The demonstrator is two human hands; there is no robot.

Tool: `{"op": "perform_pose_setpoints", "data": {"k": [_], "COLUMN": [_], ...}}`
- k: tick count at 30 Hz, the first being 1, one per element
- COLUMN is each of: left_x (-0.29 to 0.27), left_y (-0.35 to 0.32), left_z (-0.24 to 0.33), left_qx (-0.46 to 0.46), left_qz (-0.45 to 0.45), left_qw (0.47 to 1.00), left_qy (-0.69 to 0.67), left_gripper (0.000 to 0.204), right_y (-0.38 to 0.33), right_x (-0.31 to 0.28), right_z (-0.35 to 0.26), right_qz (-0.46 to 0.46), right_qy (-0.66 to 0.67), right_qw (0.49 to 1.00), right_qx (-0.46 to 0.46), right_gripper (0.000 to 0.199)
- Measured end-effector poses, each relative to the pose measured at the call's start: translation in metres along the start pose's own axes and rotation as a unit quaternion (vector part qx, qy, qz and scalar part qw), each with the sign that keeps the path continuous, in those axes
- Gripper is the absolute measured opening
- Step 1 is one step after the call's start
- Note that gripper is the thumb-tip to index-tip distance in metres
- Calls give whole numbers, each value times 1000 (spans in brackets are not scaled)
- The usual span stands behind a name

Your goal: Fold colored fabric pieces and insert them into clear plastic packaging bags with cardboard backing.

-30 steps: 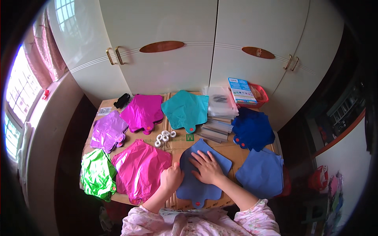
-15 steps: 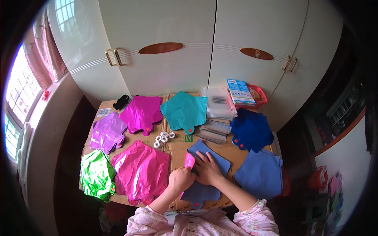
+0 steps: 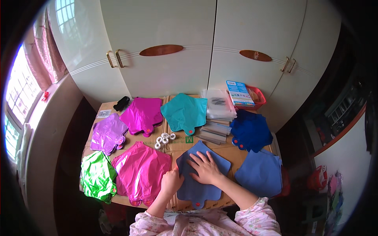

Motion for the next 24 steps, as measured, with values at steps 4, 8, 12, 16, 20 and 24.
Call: {"op": "perform_pose_setpoints", "data": {"k": [4, 8, 12, 16, 20, 24], "left_x": [-2, -10, -9, -8, 0, 8], "left_y": [1, 4, 12, 14, 12, 11], "left_z": [1, 9, 14, 33, 46, 47], "left_qx": [-3, 6, 27, 56, 107, 124], "left_qz": [-16, -21, 16, 31, 49, 72], "left_qw": [1000, 1000, 999, 995, 990, 987], "left_qy": [1, 13, -32, -75, -79, -73], "left_gripper": [24, 24, 22, 18, 18, 17], "right_y": [3, 4, 4, 4, 3, 2], "right_x": [-1, 2, 5, 3, 4, 11], "right_z": [1, 1, 2, 2, 5, 10], "right_qz": [-11, -2, -22, -42, -38, -24], "right_qy": [10, 48, 33, 19, 32, 44], "right_qw": [1000, 998, 998, 998, 999, 999], "right_qx": [-11, -30, -41, -36, -19, -9], "right_gripper": [56, 59, 64, 64, 58, 54]}}
Point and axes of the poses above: each hand's wrist, its own y-axis towards the middle knuckle, its own x-axis out of the palm, z = x × y, the point moved 4 cm from there along y, towards the middle knuckle, and after that the axes turned 6 degrees about z, right-handed, at the moved point
